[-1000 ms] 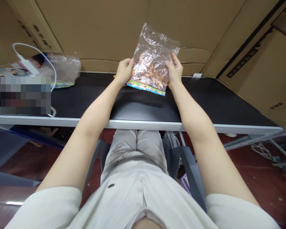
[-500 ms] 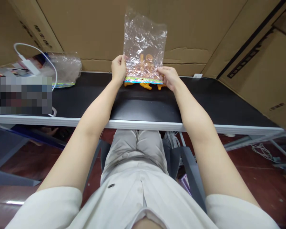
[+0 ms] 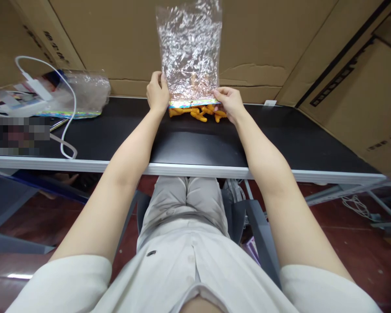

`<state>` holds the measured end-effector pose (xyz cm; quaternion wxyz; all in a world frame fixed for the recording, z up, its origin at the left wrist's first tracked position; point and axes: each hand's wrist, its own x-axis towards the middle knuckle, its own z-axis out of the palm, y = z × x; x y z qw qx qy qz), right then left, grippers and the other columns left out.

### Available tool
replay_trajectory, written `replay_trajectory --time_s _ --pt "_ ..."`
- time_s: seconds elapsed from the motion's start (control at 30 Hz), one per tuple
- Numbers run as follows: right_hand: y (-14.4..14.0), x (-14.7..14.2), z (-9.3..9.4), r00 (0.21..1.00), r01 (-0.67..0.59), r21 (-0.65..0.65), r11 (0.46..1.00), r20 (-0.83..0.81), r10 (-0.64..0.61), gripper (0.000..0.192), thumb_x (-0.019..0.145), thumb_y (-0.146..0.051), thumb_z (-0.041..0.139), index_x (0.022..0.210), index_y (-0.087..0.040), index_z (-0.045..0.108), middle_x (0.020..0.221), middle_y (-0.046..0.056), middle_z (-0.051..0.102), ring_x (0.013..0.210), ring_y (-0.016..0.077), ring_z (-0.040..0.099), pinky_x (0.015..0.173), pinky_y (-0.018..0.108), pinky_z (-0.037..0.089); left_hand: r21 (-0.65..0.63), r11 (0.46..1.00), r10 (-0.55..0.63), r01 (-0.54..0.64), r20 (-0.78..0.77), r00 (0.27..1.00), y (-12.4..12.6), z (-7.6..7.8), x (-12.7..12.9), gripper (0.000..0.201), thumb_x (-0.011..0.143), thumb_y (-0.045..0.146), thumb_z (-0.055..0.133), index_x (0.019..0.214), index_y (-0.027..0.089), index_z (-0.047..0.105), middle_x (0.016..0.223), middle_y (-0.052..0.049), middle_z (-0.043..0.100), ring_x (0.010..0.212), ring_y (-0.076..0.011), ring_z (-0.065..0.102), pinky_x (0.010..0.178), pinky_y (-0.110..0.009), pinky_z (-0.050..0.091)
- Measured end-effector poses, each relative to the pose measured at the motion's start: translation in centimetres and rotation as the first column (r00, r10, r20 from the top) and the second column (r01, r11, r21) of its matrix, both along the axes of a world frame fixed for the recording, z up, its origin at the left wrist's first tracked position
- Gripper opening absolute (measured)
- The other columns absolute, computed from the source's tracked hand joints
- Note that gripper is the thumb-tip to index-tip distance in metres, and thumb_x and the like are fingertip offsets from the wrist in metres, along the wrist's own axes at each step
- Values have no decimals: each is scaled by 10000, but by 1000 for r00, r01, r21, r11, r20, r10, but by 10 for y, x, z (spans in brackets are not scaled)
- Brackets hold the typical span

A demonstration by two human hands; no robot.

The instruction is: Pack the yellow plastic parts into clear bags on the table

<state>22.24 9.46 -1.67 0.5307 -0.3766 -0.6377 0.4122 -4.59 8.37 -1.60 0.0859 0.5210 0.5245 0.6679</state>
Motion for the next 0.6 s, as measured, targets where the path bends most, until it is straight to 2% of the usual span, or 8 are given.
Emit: replay_trajectory --time_s 0.03,0.13,0.2,0.27,0.37,0.43,0.53,0.6 --pt "1 0 0 999 33 26 999 -9 -33 316 937 -473 882 934 -213 702 839 14 705 779 213 764 807 412 711 1 999 32 -32 -50 998 -4 0 2 132 1097 356 696 1186 266 659 1401 -139 693 1448 -323 541 1277 -476 390" --pt "5 3 -1 994 106 74 992 -27 -105 388 937 -584 845 1042 -224 747 925 35 738 905 274 807 893 494 711 33 999 3 5 -239 971 -23 1 13 565 966 387 811 1495 322 625 1772 -119 442 1676 -371 282 1371 -543 235" --pt "7 5 -1 991 131 86 988 -34 -128 451 936 -641 815 1117 -230 769 977 49 758 978 306 819 927 527 707 32 987 -134 157 -371 919 -36 3 25 743 844 508 881 1540 415 637 1820 -36 402 1736 -386 152 1402 -571 159" --pt "7 4 0 988 155 108 982 -41 -151 483 938 -660 793 1172 -238 788 1031 63 783 1072 327 816 959 529 705 -13 948 -282 317 -492 824 -46 5 39 867 747 573 911 1563 439 650 1819 -12 418 1761 -382 71 1423 -594 72" --pt "0 -3 3 983 185 144 972 -35 -182 479 950 -637 779 1222 -244 811 1139 79 816 1231 334 782 1012 508 697 -101 896 -403 432 -594 696 -51 8 61 847 728 527 868 1552 422 698 1804 -3 447 1775 -382 31 1426 -628 -32" --pt "-7 -10 6 985 172 142 975 -28 -170 459 969 -601 770 1244 -237 819 1205 77 822 1281 324 769 1035 493 691 -127 898 -405 421 -612 679 -47 11 70 719 806 458 775 1522 475 715 1791 61 458 1780 -344 46 1424 -614 -90" --pt "-18 -19 9 992 129 129 983 -20 -127 429 993 -544 767 1286 -234 813 1265 61 823 1297 305 772 1061 488 676 -115 939 -320 325 -641 697 -37 19 69 629 930 345 638 1522 554 673 1779 174 431 1777 -265 92 1414 -547 -177" --pt "-23 -22 9 994 106 124 987 10 -108 436 987 -532 786 1307 -236 803 1276 62 825 1290 299 778 1073 497 666 -107 970 -233 218 -666 709 -29 26 57 656 991 228 567 1580 510 621 1803 191 374 1768 -212 122 1399 -521 -238"
